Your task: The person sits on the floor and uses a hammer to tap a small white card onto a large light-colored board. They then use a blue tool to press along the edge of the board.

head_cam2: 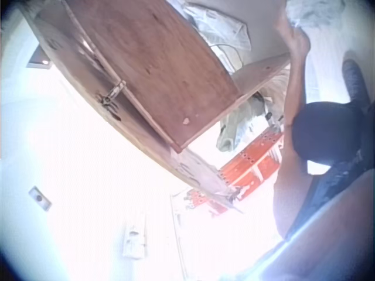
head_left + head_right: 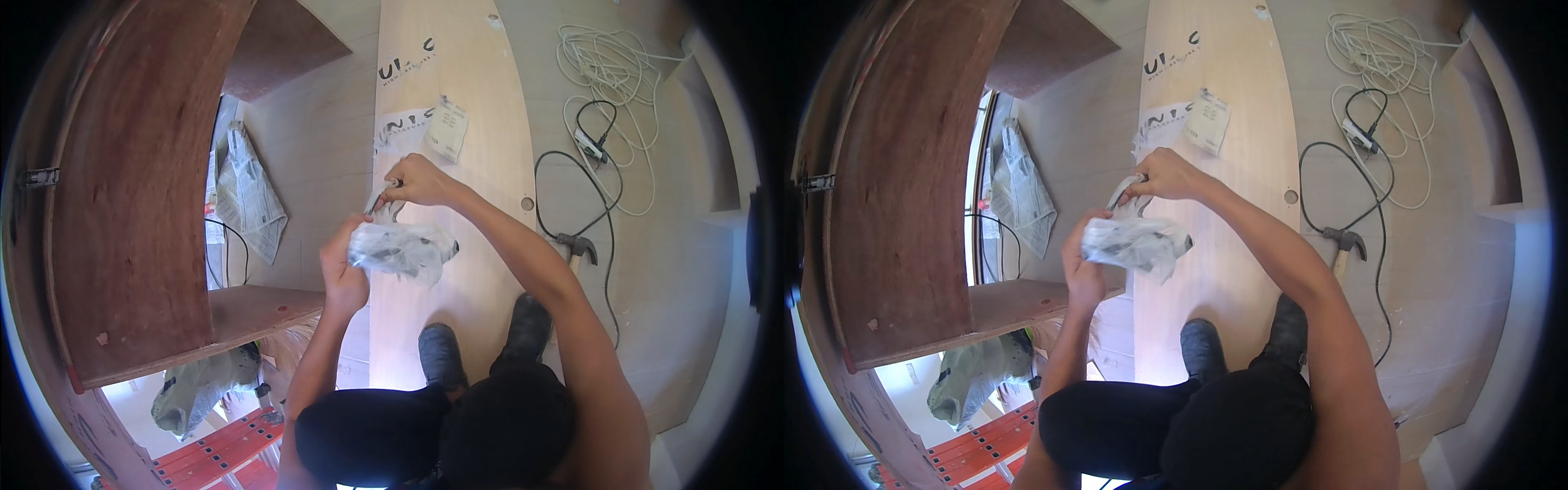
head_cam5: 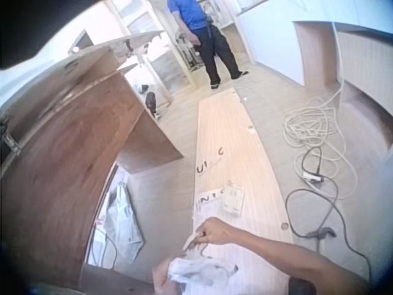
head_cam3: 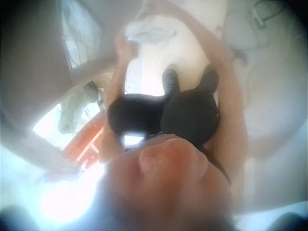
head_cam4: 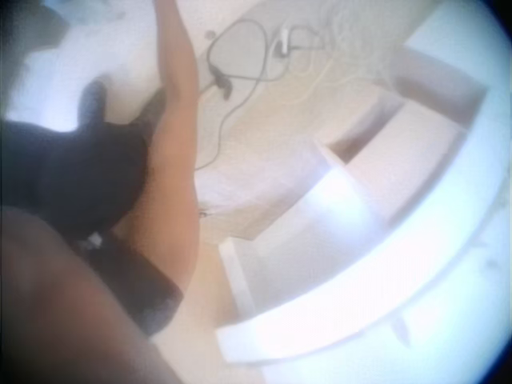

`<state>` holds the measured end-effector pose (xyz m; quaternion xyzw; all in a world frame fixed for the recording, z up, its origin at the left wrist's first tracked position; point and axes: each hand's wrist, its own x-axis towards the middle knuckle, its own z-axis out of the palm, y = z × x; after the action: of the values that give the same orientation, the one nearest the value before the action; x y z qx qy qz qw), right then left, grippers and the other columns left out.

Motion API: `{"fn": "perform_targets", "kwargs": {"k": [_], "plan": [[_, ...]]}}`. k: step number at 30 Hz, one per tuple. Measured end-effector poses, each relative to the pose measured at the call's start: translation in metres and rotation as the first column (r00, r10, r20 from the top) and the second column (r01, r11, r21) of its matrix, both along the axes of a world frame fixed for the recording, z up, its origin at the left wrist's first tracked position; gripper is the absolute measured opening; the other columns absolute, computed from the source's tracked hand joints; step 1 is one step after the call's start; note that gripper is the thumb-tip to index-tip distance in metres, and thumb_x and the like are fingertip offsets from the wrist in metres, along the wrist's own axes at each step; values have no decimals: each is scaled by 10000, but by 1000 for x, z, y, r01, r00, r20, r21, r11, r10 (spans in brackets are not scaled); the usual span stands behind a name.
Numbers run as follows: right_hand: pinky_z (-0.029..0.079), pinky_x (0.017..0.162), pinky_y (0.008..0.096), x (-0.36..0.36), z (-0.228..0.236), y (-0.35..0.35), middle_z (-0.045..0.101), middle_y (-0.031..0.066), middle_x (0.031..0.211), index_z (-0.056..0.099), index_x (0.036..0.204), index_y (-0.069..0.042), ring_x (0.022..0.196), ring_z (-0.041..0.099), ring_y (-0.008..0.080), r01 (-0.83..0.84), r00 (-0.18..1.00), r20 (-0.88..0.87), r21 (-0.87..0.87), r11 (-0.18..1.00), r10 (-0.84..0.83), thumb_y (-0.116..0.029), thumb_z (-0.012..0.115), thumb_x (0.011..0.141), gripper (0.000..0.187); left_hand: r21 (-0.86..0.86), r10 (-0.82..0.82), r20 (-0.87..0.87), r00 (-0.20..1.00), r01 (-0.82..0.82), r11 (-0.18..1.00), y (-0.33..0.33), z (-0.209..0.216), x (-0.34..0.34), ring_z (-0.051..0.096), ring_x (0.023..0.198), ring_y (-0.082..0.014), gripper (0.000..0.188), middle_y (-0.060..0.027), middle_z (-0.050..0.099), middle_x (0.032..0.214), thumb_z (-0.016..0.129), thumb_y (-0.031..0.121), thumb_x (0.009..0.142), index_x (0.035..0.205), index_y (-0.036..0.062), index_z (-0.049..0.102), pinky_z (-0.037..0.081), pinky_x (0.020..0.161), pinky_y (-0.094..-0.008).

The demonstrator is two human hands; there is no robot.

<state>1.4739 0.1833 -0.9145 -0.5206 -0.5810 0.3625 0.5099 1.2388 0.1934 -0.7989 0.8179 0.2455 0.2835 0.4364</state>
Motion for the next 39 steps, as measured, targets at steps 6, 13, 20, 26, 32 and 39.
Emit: {"fn": "perform_targets", "kwargs": {"k": [6,13,20,26,32,39], "plan": [[584,771,480,-61,179,-82,731,201,830,698,897,5,842,740,409,-202,930,360,342,918,71,-238,780,964,265,-277,-146,430,891,284,918,66,69,-74,563,855,-181,337,-49,576,906,537,414,1117,1193,86,552,514,843,-364],[579,918,520,-65,171,-81,730,264,1097,548,1357,6,1002,732,492,-25,999,35,163,986,19,-91,708,991,411,-199,-45,101,994,65,978,86,82,-46,512,828,-134,333,3,556,954,668,296,1095,1328,133,495,484,791,-298],[391,1238,549,-126,39,-102,522,324,1486,359,1609,31,1475,472,494,67,997,20,120,990,-70,-93,711,971,739,-913,297,245,923,116,391,-19,-76,-43,661,1321,-272,569,-163,590,1503,574,181,1134,1663,118,376,584,1101,-415],[383,1239,566,-161,-12,-130,467,402,1518,164,1690,91,1466,451,538,36,997,60,101,994,-42,-215,745,984,963,-876,308,-105,946,-235,422,-11,-122,-77,698,1271,-274,423,-159,673,1411,484,118,1164,1584,75,495,589,1088,-409],[463,1149,533,-127,-9,-116,597,330,1390,370,1621,54,1363,524,498,207,967,-114,-170,963,-228,-258,772,1014,792,-896,68,12,998,-19,443,-10,-98,-62,585,1429,-276,508,-173,578,1536,537,241,1149,1625,80,465,552,1134,-471],[492,1093,467,-112,-20,-128,607,239,1365,619,1447,14,1237,581,424,321,947,18,33,946,-322,-100,768,986,498,-952,62,-41,997,-58,300,-58,-60,-14,487,1502,-274,685,-131,412,1674,528,435,1163,1717,119,278,513,1154,-573]]}}
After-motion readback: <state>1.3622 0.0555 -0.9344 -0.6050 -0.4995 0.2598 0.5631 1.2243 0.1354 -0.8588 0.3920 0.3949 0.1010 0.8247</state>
